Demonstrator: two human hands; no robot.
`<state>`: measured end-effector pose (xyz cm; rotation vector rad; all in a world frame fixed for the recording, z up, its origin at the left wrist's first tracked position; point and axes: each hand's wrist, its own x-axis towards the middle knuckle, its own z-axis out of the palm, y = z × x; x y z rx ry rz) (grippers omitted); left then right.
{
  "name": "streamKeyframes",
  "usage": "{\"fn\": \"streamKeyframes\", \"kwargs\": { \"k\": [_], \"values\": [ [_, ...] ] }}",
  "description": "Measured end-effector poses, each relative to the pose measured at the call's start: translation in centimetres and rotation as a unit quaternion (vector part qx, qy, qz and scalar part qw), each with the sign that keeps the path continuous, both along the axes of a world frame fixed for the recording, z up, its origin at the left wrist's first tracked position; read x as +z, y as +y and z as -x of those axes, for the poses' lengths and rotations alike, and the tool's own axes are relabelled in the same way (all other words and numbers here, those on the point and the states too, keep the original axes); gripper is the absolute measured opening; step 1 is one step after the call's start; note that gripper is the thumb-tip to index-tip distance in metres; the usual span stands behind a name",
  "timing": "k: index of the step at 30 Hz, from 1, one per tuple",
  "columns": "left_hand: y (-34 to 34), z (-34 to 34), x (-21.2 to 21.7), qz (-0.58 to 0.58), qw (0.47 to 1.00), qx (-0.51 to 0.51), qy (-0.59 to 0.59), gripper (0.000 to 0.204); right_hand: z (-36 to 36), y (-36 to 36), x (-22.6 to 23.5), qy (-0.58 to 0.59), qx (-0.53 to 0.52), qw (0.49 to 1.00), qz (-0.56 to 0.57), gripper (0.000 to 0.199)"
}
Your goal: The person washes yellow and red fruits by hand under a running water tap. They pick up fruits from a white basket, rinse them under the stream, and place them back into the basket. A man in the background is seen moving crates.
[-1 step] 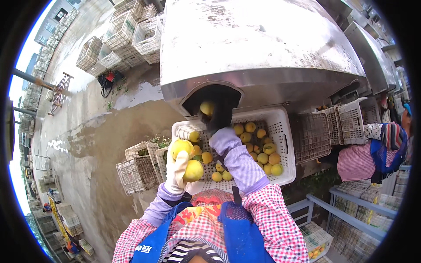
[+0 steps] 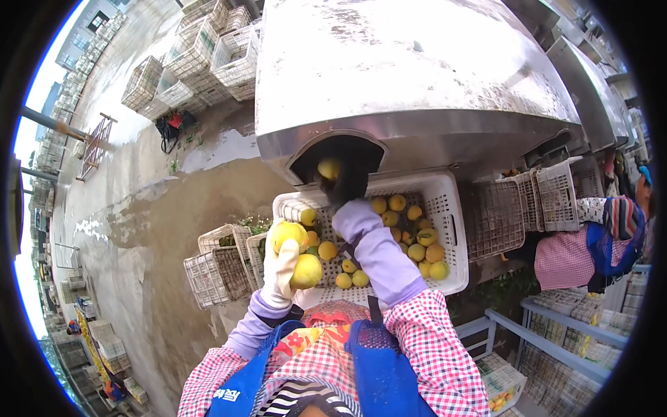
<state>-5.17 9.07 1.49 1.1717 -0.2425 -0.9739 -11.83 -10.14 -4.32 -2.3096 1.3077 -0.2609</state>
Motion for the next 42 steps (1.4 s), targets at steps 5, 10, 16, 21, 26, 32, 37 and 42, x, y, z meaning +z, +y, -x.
{"fn": "streamKeyframes", "kwargs": {
  "k": [5, 10, 16, 21, 26, 32, 37, 42],
  "values": [
    [-1.2, -0.3, 0.2, -0.01, 0.999, -0.053, -0.005, 0.067, -1.6, -6.4, 1.4, 0.002, 0.046, 0.998, -0.039, 0.078],
    [-0.8, -1.5, -0.7, 0.022, 0.995, -0.076, 0.054, 0.059, -1.6, -4.0, 4.4, -0.265, 0.093, 0.96, 0.004, 0.074],
    [-2.0, -1.0, -1.3, 0.069, 0.987, -0.144, 0.01, 0.06, 5.5, 5.5, 4.8, -0.308, 0.135, 0.933, -0.126, 0.08],
    [-3.1, -1.8, -1.2, 0.071, 0.965, -0.197, 0.158, 0.061, 6.6, 5.7, 5.2, -0.389, 0.098, 0.89, -0.218, 0.09],
    [-4.8, -3.4, -2.1, 0.094, 0.966, -0.234, -0.053, 0.058, 6.1, 4.7, 5.2, -0.34, 0.097, 0.935, 0.007, 0.091],
    [-4.7, -3.3, -3.1, 0.011, 0.981, -0.095, 0.169, 0.031, 2.1, 0.2, 0.2, -0.255, 0.0, 0.942, 0.218, 0.077],
    [-3.2, -3.2, -3.1, 0.021, 0.973, -0.092, 0.212, 0.043, -2.4, -5.0, -2.0, -0.19, -0.003, 0.98, 0.064, 0.078],
    [-4.1, -3.5, -2.8, 0.098, 0.924, -0.114, 0.353, 0.041, -1.2, -8.7, -1.6, -0.16, 0.165, 0.971, 0.059, 0.084]
  ]
}}
